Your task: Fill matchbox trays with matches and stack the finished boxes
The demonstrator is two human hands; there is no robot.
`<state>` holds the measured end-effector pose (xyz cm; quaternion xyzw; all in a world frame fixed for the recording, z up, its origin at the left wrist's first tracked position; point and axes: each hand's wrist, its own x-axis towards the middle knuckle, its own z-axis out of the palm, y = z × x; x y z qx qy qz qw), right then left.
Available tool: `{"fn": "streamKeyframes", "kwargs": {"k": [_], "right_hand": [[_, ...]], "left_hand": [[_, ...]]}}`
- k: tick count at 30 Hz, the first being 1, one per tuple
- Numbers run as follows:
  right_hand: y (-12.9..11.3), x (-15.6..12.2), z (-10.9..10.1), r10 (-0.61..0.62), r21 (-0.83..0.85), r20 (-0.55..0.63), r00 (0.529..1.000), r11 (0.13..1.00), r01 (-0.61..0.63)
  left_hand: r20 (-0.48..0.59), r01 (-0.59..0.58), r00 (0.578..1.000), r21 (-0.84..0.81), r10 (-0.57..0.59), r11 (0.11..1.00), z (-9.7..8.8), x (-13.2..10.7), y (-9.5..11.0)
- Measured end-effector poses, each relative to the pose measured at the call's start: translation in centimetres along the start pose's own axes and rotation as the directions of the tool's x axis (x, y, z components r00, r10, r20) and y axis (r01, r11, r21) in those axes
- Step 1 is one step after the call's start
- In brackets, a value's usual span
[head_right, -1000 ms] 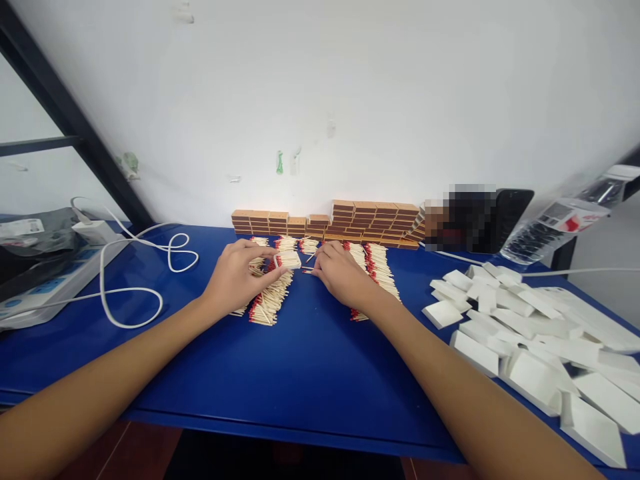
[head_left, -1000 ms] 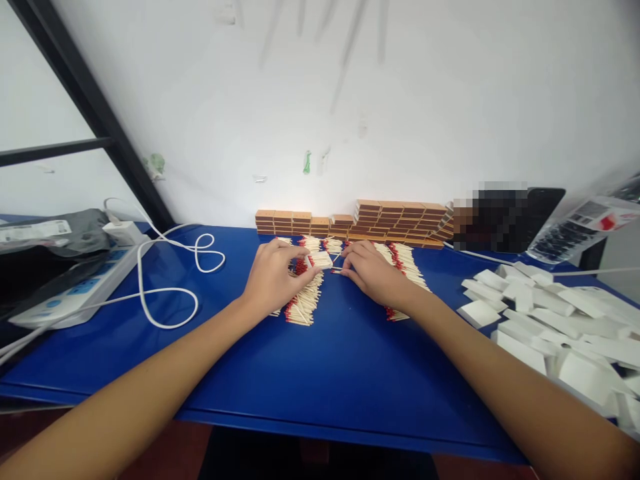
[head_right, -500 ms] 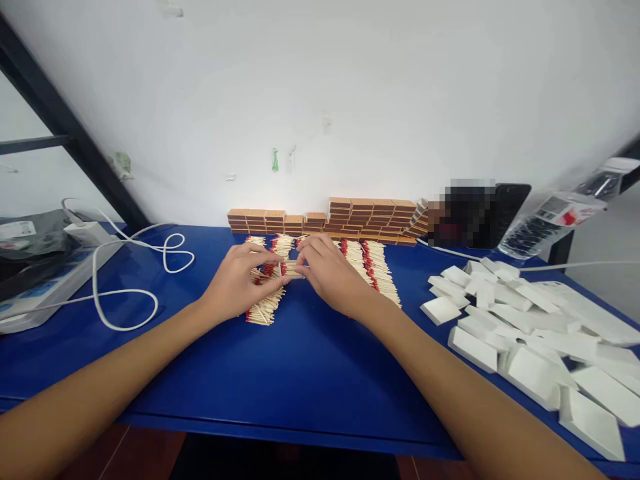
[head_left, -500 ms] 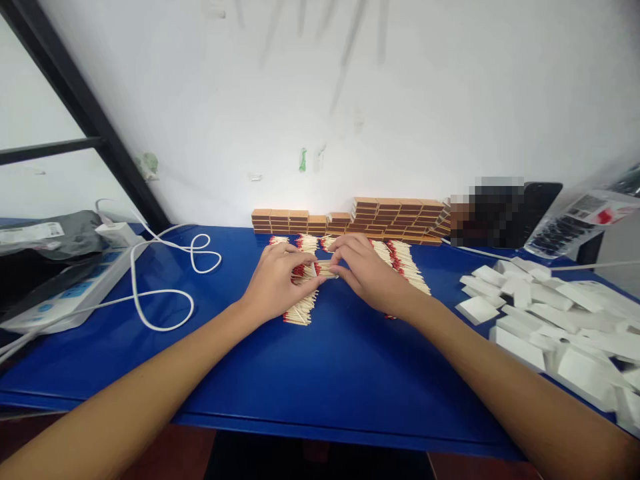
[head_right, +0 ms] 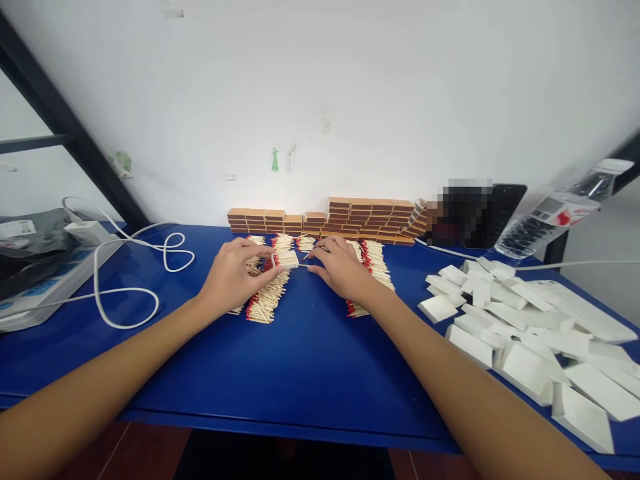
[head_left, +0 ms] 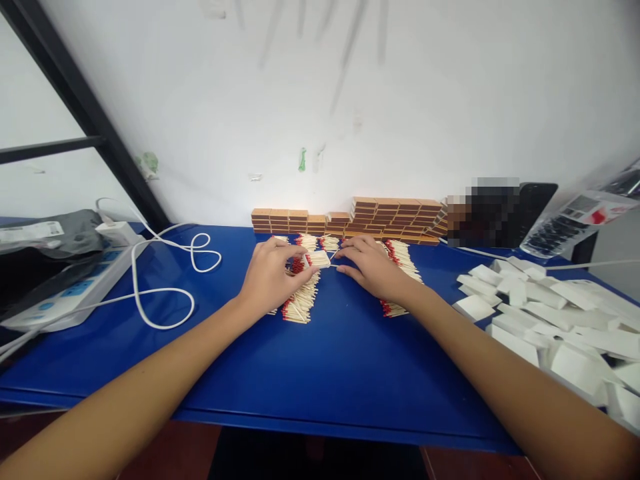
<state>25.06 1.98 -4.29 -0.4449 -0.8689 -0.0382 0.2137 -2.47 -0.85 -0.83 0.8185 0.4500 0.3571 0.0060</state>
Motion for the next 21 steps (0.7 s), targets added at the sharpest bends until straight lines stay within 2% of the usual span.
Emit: {"fn": "streamKeyframes", "kwargs": {"k": [6, 15, 21], "right_hand": [[-0.5, 0.3, 0.6, -0.003, 0.001, -0.041, 0.999, 1.0, 0.003], [-0.2, 0.4, 0.1, -0.001, 0.097, -0.017, 1.0, 0.995, 0.002], [-0.7, 0.3, -0.7, -0.015, 0.149, -0.074, 0.997, 0.989, 0.026]], "left_hand": [[0.003, -0.017, 1.0, -0.005, 0.017, 1.0, 0.3, -0.1, -0.2], [0.008, -0.022, 1.0, -0.012, 0.022, 1.0, 0.3, 0.0, -0.1], [0.004, -0.037, 0.999, -0.019, 0.037, 0.999, 0.4, -0.2, -0.2]]}}
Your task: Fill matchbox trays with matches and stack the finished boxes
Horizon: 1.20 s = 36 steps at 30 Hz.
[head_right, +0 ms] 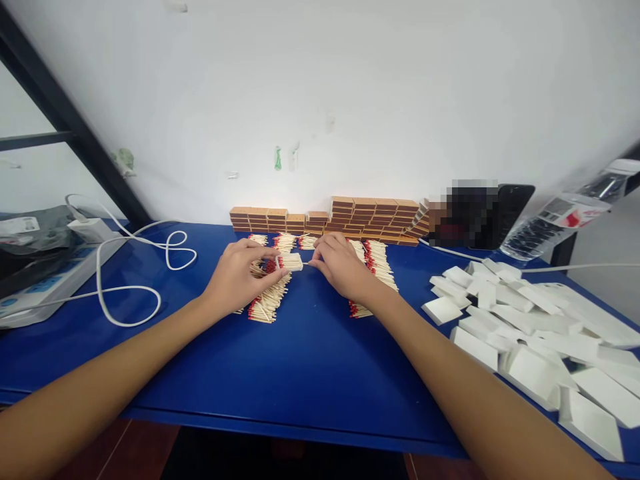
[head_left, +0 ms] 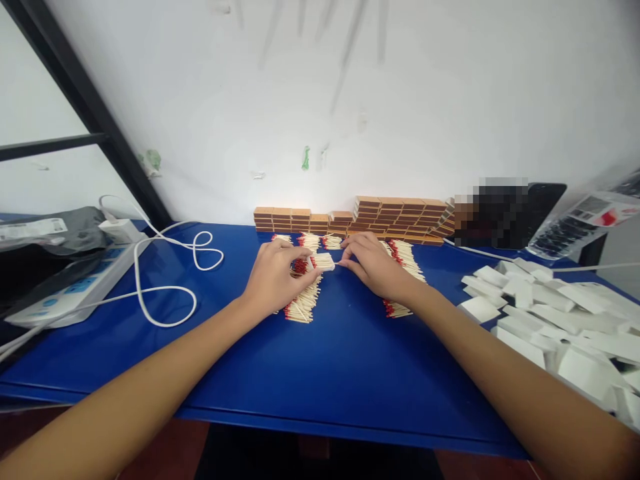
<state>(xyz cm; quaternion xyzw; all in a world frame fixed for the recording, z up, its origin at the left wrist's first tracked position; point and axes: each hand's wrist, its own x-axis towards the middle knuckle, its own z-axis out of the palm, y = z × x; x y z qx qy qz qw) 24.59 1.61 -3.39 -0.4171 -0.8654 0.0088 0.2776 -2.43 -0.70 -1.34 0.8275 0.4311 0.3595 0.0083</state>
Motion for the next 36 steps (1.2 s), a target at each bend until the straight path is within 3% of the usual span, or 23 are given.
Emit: {"fn": "streamKeyframes", "kwargs": {"k": [6, 10, 17, 23, 31, 36], "right_hand": [[0.1, 0.2, -1.4, -0.032, -0.076, -0.076, 0.997, 0.997, 0.026], [-1.0, 0.4, -1.7, -0.041, -0.03, -0.135, 0.99, 0.999, 0.038], [-5.0, 0.4, -1.0, -0.106, 0.018, -0.033, 0.994, 0.994, 0.106], [-3.5, 0.3, -2.2, -0.052, 0.043, -0.086, 0.995, 0.997, 0.056], [-2.7, 0.0, -2.6, 0.007, 0.105, 0.075, 0.997, 0.994, -0.015], [-3.0, 0.0, -2.5, -0.025, 0.106, 0.022, 0.999, 0.994, 0.023]], "left_hand": [[0.007, 0.004, 1.0, 0.026, -0.004, 1.0, -0.2, 0.0, 0.1], [0.019, -0.008, 1.0, 0.033, 0.007, 0.999, -0.2, 0.1, 0.2], [0.015, -0.082, 0.996, -0.079, 0.084, 0.993, 0.1, -0.2, 0.8], [0.022, -0.022, 0.999, -0.09, 0.025, 0.996, -0.1, -0.1, 0.6], [0.012, -0.019, 1.0, -0.08, 0.02, 0.997, -0.1, -0.1, 0.5], [0.018, -0.08, 0.997, -0.071, 0.081, 0.994, -0.2, -0.1, 0.8]]}}
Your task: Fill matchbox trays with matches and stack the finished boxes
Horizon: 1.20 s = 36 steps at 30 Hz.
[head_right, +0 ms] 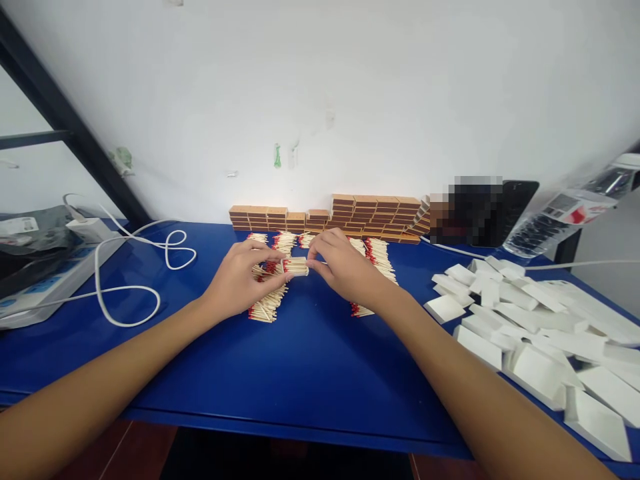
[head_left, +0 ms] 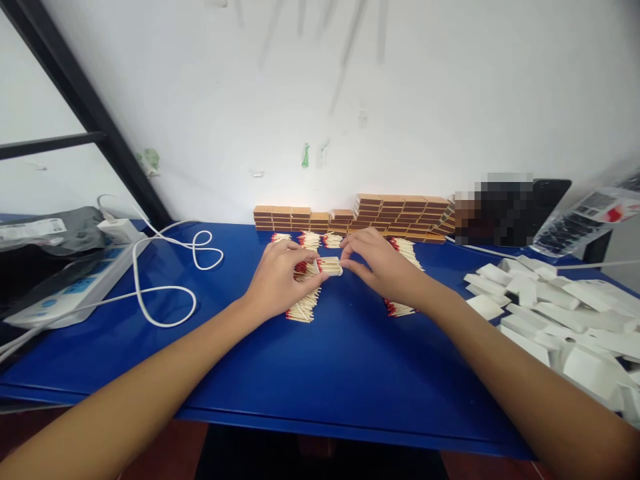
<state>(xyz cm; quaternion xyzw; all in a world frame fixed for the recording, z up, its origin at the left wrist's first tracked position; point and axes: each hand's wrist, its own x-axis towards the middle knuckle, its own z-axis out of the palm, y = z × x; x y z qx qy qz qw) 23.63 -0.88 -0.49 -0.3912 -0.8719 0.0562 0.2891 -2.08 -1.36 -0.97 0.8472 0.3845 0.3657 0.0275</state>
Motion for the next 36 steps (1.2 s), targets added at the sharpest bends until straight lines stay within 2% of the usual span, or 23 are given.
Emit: {"fn": "streamKeyframes", "kwargs": {"k": [4, 8, 15, 19, 27, 32, 36], "right_hand": [[-0.2, 0.1, 0.0, -0.043, 0.006, -0.045, 0.998, 0.999, 0.044], [-0.2, 0.1, 0.1, -0.028, 0.011, -0.079, 0.997, 1.0, 0.029], [-1.0, 0.1, 0.6, -0.041, 0.029, -0.055, 0.998, 0.999, 0.042], [-1.2, 0.1, 0.6, 0.005, 0.046, -0.031, 1.0, 0.999, -0.003], [-0.2, 0.1, -0.1, 0.098, 0.041, -0.064, 0.993, 0.995, -0.096], [-0.5, 0.1, 0.3, 0.113, 0.064, -0.062, 0.992, 0.992, -0.109], [-0.8, 0.2, 0.5, 0.193, 0.128, -0.038, 0.98, 0.974, -0.187]], "left_hand": [[0.004, -0.024, 1.0, -0.015, 0.025, 1.0, 0.1, 0.0, 0.0], [0.003, -0.025, 1.0, -0.017, 0.025, 1.0, 0.1, -0.1, -0.1], [0.029, -0.051, 0.998, -0.065, 0.053, 0.997, 0.0, -0.2, 0.1], [0.039, -0.035, 0.999, -0.093, 0.038, 0.995, 0.0, -0.2, 0.1], [-0.024, -0.009, 1.0, -0.091, 0.007, 0.996, -0.1, 0.0, 0.0], [-0.024, -0.037, 0.999, -0.102, 0.035, 0.994, 0.0, -0.1, -0.1], [0.004, -0.055, 0.998, -0.115, 0.056, 0.992, 0.0, -0.2, -0.1]]}}
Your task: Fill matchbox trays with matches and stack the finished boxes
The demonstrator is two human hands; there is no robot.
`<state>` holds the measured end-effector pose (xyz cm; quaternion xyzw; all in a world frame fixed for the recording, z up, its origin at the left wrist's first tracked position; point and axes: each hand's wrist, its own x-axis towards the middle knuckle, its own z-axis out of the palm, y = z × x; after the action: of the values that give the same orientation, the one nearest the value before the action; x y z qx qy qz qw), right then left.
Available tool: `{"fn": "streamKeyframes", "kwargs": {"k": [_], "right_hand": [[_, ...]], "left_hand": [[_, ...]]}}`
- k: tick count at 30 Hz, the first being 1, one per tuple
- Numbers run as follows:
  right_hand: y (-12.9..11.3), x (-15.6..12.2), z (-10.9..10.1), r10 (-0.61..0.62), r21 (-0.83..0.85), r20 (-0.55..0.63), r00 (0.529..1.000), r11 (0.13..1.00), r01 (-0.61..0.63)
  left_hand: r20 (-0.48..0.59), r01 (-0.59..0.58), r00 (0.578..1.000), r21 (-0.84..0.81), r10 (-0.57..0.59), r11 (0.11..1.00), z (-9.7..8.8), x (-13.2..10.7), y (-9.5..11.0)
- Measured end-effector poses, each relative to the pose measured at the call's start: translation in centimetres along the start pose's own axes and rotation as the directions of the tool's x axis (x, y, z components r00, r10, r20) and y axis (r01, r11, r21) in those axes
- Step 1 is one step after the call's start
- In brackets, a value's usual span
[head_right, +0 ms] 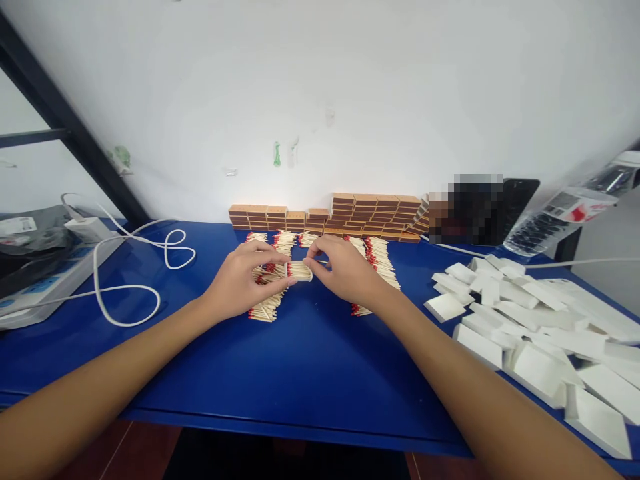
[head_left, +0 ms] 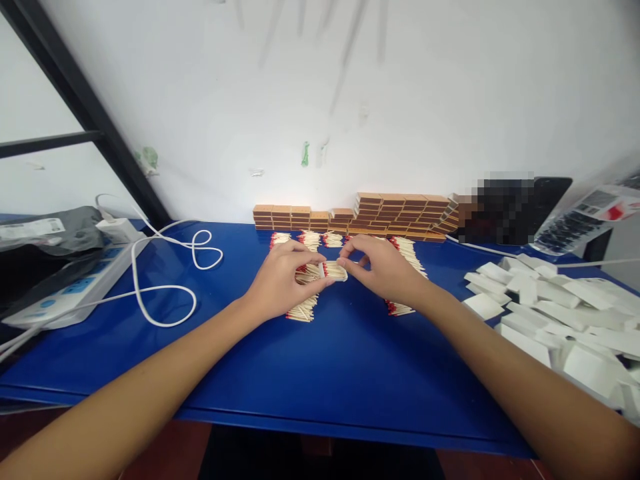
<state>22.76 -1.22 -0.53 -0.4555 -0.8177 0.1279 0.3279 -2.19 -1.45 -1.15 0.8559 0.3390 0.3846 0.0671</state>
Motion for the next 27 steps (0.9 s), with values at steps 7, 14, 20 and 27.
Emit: {"fn": "streamKeyframes", "kwargs": {"k": [7, 14, 20, 27], "right_hand": [[2.3, 0.3, -0.8, 0.025, -0.11, -0.053, 0.998, 0.993, -0.031], [4.4, 0.5, 0.6, -0.043, -0.503, 0.05, 0.998, 0.862, 0.062], [4.0, 0.9, 2.2, -0.027, -0.538, 0.103, 0.994, 0.839, 0.078], [4.6, 1.0, 2.2, -0.036, -0.44, 0.04, 0.999, 0.897, 0.05]], "left_hand": [[-0.075, 0.103, 0.993, 0.104, -0.096, 0.989, -0.1, 0.3, -0.1], [-0.136, 0.204, 0.973, 0.129, -0.186, 0.97, -0.3, 0.5, 0.2], [-0.126, 0.214, 0.972, 0.137, -0.197, 0.967, -0.2, 0.5, 0.1], [-0.133, 0.191, 0.976, 0.133, -0.174, 0.972, 0.2, 0.4, -0.3]]}}
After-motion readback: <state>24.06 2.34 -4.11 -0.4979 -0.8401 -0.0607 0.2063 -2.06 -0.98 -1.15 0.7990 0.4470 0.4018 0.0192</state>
